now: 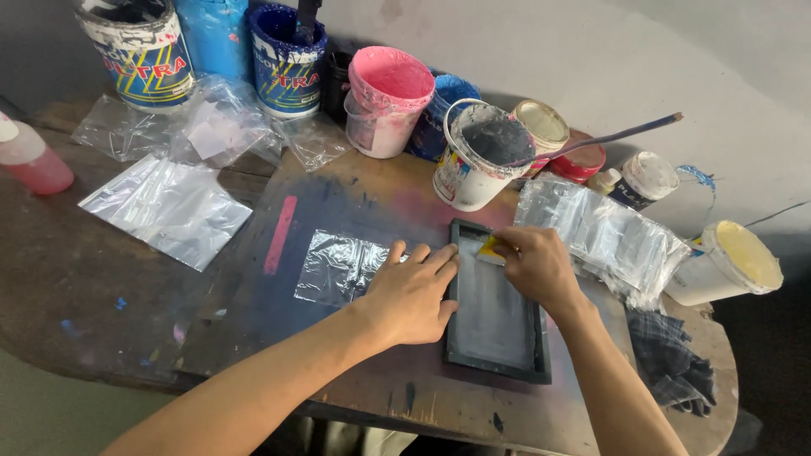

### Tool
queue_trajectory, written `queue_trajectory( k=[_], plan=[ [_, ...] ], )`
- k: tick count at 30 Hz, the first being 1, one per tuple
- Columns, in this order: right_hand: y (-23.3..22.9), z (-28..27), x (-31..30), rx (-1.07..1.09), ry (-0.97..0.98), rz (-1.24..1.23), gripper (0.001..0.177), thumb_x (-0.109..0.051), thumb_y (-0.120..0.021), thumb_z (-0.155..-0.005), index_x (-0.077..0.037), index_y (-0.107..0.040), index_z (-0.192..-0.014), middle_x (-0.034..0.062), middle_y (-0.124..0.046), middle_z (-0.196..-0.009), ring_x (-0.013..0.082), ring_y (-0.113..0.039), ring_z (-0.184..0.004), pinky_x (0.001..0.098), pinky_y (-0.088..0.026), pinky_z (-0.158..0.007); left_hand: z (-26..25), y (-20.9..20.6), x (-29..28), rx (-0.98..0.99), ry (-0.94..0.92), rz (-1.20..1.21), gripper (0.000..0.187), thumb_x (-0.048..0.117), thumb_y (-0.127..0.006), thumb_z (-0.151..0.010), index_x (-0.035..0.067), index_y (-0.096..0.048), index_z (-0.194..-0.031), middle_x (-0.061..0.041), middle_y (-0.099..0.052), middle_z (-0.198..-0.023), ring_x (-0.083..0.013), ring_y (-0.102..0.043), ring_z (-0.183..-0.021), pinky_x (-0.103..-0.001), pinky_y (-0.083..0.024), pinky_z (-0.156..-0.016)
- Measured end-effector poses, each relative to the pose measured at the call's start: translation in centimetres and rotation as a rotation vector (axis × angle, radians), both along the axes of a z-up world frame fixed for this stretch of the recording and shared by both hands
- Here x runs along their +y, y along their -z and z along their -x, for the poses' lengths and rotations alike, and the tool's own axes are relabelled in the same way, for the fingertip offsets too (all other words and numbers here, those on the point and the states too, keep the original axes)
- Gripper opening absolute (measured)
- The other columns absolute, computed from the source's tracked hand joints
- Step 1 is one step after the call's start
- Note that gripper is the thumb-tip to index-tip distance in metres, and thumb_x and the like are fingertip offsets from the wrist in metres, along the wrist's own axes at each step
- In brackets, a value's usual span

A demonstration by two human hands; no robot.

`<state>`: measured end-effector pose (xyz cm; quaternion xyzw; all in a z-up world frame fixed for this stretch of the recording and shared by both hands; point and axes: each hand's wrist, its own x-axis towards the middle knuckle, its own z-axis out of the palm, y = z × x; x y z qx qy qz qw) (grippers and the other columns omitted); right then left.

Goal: The person places a clear plastic sheet on a table, positions a screen printing frame over it, and uses a yellow squeegee to spread white ink across the screen. The person repeatedly pulls the squeegee across the frame to transfer the ink onto the plastic sheet below.

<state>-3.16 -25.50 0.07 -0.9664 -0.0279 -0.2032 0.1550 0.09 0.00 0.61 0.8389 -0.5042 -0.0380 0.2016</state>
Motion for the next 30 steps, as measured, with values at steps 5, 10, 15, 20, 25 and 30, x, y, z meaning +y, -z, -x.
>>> queue_trajectory(
  k=[5, 10, 15, 20, 25, 30],
  plan=[
    [1.3, 0.2, -0.5, -0.070, -0.040, 0.025, 0.013, -0.004, -0.076, -0.084, -0.012, -0.081, -0.092, 0.0072, -0.076, -0.073, 0.0316, -0.073, -0.075, 0.0384, -0.058, -0.072, 0.0, 0.1, 0.0, 0.008, 0.003, -0.014, 0.064, 0.038, -0.049, -0.097, 0.003, -0.045, -0.150, -0.016, -0.049, -0.151, -0.0312, -0.053, -0.118, -0.048, -0.028, -0.097],
    [1.2, 2.6, 0.3, -0.088, -0.015, 0.101, 0.012, -0.006, -0.075, -0.087, -0.015, -0.081, -0.094, 0.0026, -0.076, -0.074, 0.0261, -0.074, -0.077, 0.0343, -0.054, -0.082, 0.2, 0.2, -0.1, 0.014, -0.002, -0.028, 0.064, 0.039, -0.047, -0.098, 0.004, -0.044, -0.151, -0.016, -0.048, -0.152, -0.0306, -0.052, -0.119, -0.048, -0.028, -0.097],
    [0.9, 4.1, 1.5, -0.105, -0.025, 0.078, 0.013, -0.002, -0.075, -0.085, -0.011, -0.080, -0.093, 0.0046, -0.076, -0.073, 0.0256, -0.073, -0.074, 0.0325, -0.052, -0.079, 0.1, 0.2, 0.0, 0.008, -0.012, -0.025, 0.064, 0.038, -0.048, -0.097, 0.004, -0.044, -0.151, -0.017, -0.047, -0.153, -0.0326, -0.053, -0.121, -0.049, -0.028, -0.099],
    [0.9, 6.2, 2.2, -0.081, -0.018, 0.049, 0.014, -0.004, -0.075, -0.084, -0.012, -0.080, -0.093, 0.0044, -0.076, -0.073, 0.0265, -0.074, -0.075, 0.0336, -0.052, -0.080, 0.2, 0.0, 0.0, 0.006, -0.016, -0.037, 0.063, 0.040, -0.047, -0.098, 0.004, -0.046, -0.150, -0.016, -0.048, -0.153, -0.0315, -0.052, -0.122, -0.049, -0.027, -0.099],
    [0.6, 7.9, 3.5, -0.066, -0.010, 0.030, 0.013, -0.004, -0.075, -0.084, -0.010, -0.080, -0.094, 0.0053, -0.076, -0.071, 0.0275, -0.073, -0.073, 0.0341, -0.052, -0.078, 0.1, 0.0, 0.0, -0.004, -0.016, -0.032, 0.064, 0.041, -0.047, -0.097, 0.003, -0.046, -0.149, -0.017, -0.047, -0.153, -0.0323, -0.052, -0.122, -0.048, -0.027, -0.098],
    [0.6, 9.9, 4.0, -0.033, -0.040, 0.044, 0.014, -0.006, -0.070, -0.086, -0.015, -0.080, -0.091, 0.0003, -0.075, -0.068, 0.0222, -0.073, -0.068, 0.0295, -0.049, -0.072, 0.2, 0.2, 0.0, -0.007, -0.016, -0.030, 0.065, 0.042, -0.046, -0.098, 0.005, -0.044, -0.151, -0.015, -0.048, -0.153, -0.0309, -0.052, -0.122, -0.048, -0.027, -0.098]
  ],
)
